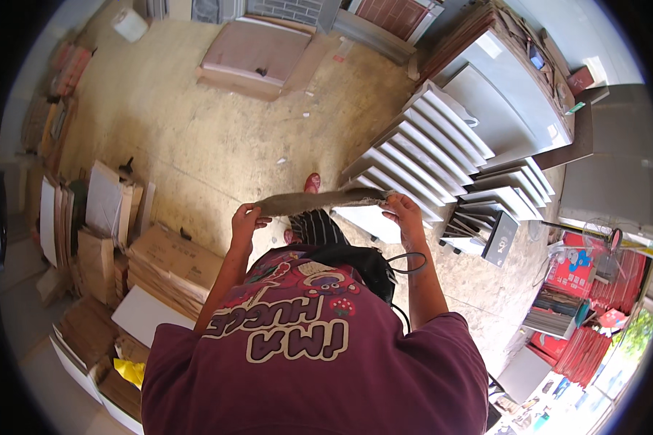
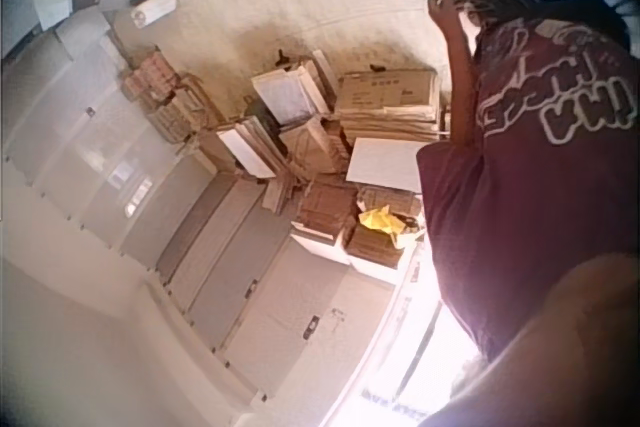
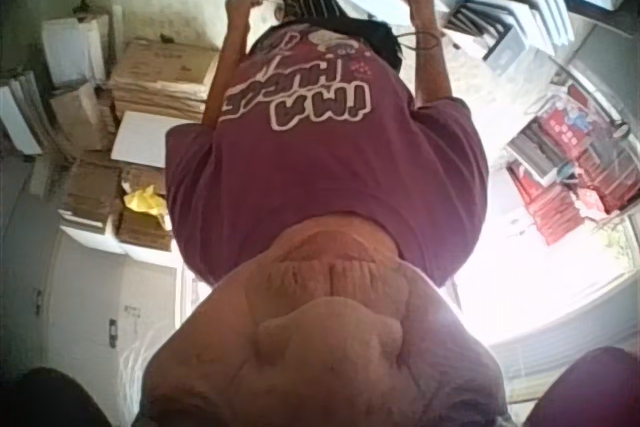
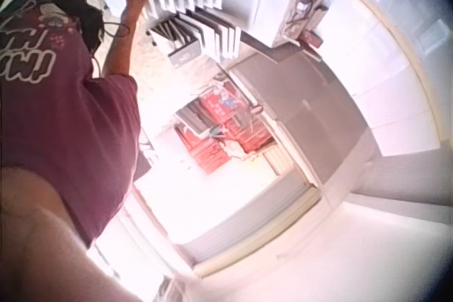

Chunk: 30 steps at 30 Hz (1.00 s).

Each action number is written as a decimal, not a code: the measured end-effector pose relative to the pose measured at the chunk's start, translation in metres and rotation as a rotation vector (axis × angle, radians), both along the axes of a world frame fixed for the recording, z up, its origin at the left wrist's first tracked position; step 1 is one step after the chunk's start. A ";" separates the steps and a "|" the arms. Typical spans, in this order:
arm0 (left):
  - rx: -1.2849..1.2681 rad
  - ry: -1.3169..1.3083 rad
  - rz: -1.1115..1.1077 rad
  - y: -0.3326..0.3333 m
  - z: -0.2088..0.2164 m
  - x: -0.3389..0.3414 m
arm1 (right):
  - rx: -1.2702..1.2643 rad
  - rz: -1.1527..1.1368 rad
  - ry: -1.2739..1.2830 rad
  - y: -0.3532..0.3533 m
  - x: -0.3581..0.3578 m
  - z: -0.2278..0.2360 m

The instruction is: The person wipes a large white tile with a cloth, inspects several smaller brown tiles from a stack, and rearranges them.

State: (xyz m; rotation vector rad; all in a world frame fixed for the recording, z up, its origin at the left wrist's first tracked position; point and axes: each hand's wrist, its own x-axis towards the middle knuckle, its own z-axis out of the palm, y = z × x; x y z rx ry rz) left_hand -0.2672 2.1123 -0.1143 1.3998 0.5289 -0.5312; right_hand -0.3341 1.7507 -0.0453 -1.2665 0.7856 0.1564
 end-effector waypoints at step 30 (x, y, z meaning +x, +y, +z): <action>-0.046 -0.603 -1.041 -0.212 0.117 0.388 | -0.131 0.143 -0.298 -0.027 0.342 0.069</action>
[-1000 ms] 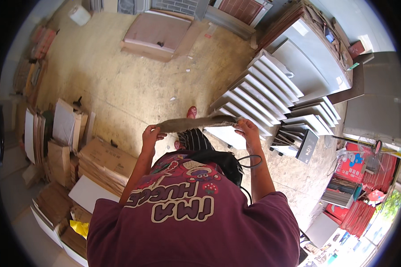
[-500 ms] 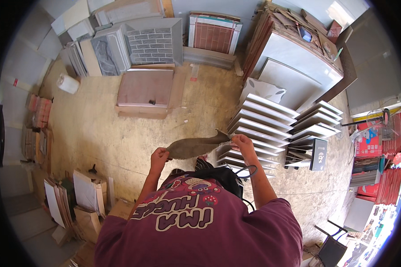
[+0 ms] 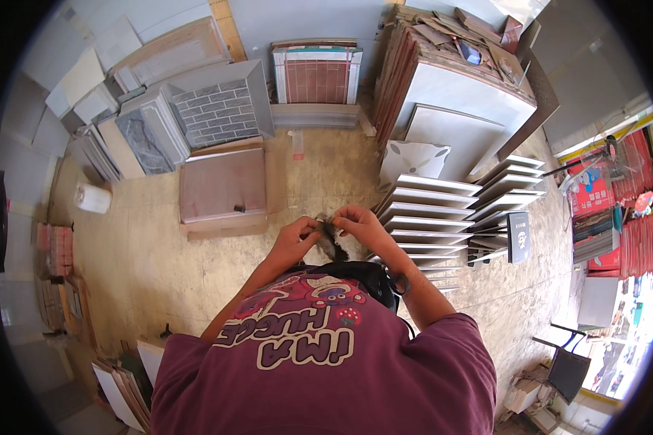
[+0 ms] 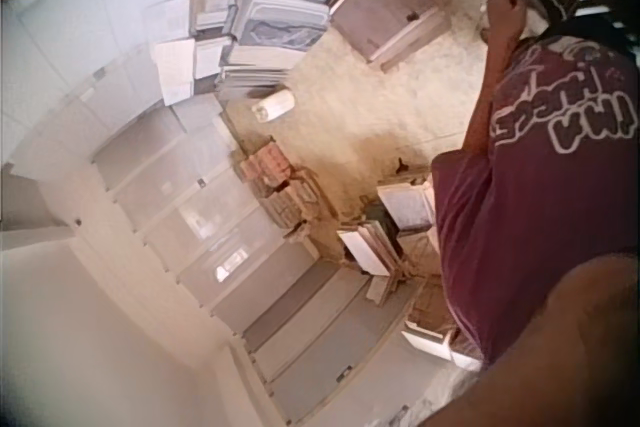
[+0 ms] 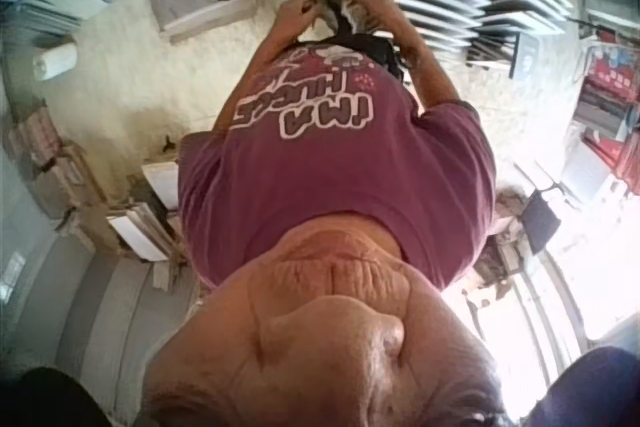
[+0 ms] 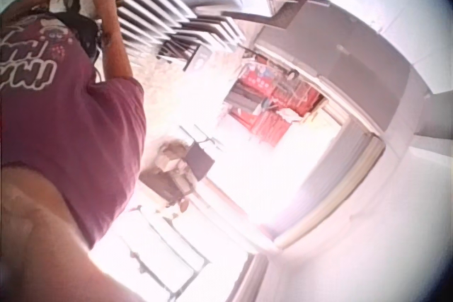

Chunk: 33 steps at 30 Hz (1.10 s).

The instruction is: The person wipes a large white tile with a cloth, inspects several smaller brown tiles from a stack, and rearranges them.

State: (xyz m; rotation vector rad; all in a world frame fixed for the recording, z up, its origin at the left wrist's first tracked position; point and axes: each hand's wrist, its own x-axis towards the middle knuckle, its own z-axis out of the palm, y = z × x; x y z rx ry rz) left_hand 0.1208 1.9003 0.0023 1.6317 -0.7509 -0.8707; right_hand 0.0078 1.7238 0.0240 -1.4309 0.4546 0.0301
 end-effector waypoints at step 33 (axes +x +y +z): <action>0.022 0.015 -0.340 -0.259 -0.011 0.188 | -0.083 -0.273 0.048 -0.203 0.143 -0.008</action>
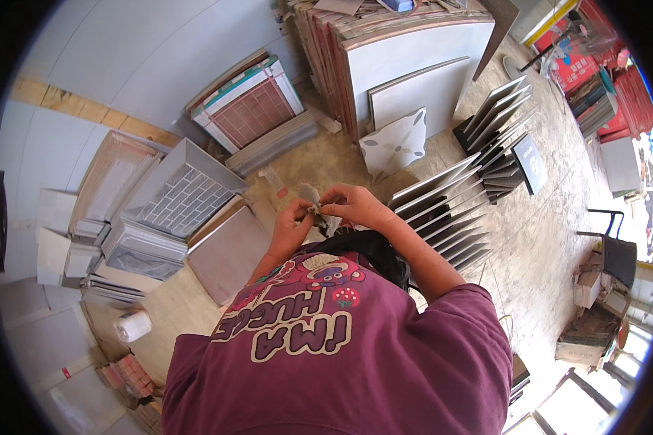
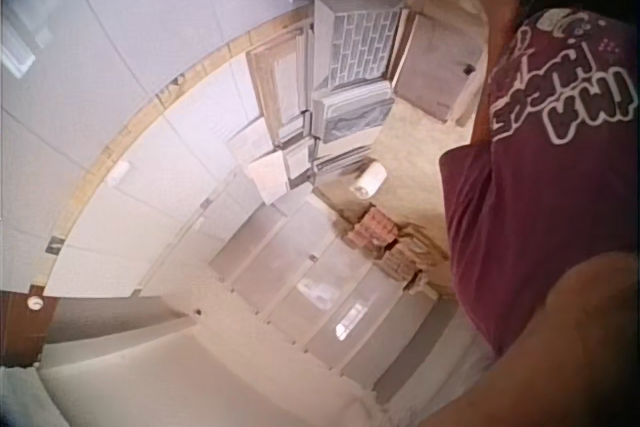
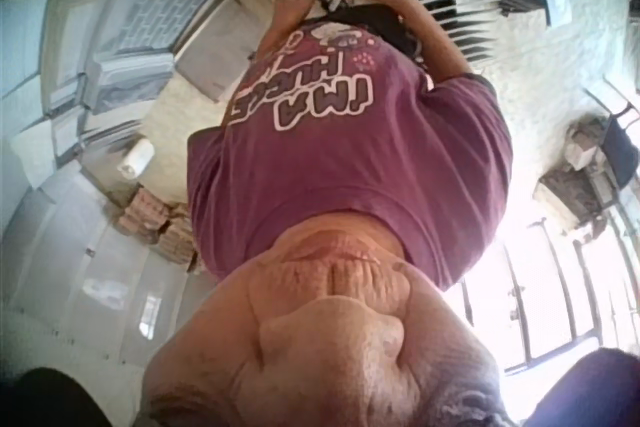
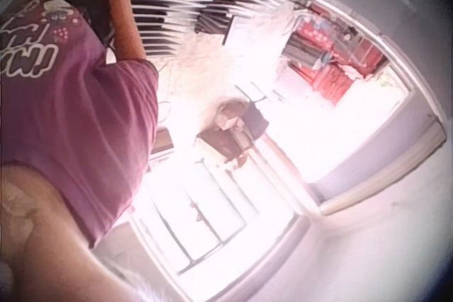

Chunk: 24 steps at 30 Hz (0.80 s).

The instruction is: The person wipes a large white tile with a cloth, inspects several smaller brown tiles from a stack, and rearranges them.

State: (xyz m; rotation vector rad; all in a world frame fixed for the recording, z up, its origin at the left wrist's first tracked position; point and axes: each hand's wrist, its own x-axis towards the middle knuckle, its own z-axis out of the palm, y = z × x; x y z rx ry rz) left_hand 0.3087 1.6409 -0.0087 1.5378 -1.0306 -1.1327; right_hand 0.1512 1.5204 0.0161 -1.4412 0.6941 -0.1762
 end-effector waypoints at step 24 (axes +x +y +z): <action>-0.093 0.155 -0.505 -0.253 0.019 0.103 | -0.299 -0.650 0.268 -0.124 0.052 0.020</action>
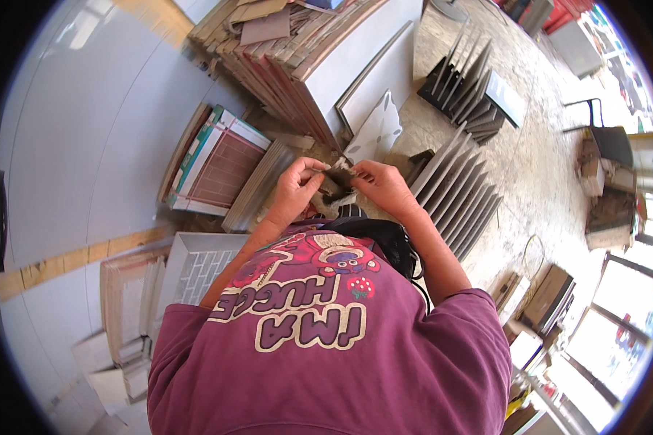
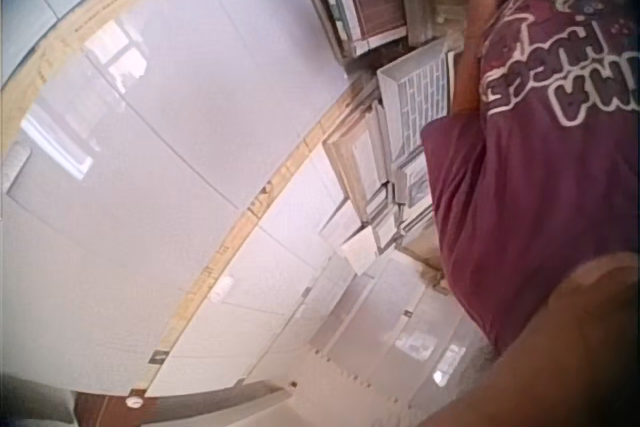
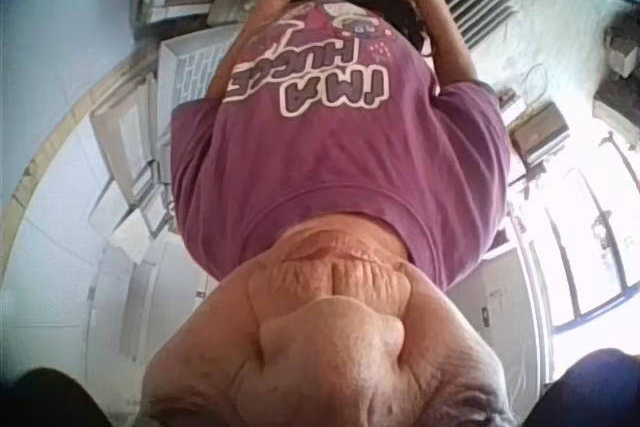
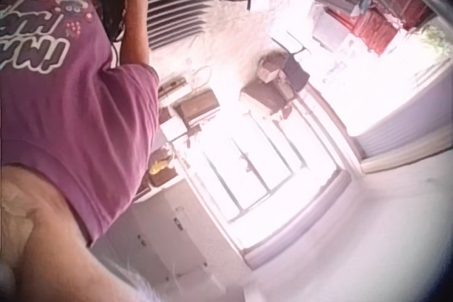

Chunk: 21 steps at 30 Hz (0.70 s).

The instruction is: The person wipes a large white tile with a cloth, inspects several smaller brown tiles from a stack, and rearranges them.

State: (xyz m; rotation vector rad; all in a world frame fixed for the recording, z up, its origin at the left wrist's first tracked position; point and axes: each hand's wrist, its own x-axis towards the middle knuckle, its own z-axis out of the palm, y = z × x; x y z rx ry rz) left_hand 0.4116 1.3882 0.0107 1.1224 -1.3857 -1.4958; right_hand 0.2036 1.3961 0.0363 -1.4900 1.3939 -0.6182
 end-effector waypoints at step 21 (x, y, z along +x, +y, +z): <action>-0.462 -0.581 -0.386 -0.238 0.037 -0.037 | 0.011 -0.533 -0.023 -0.040 -0.066 -0.002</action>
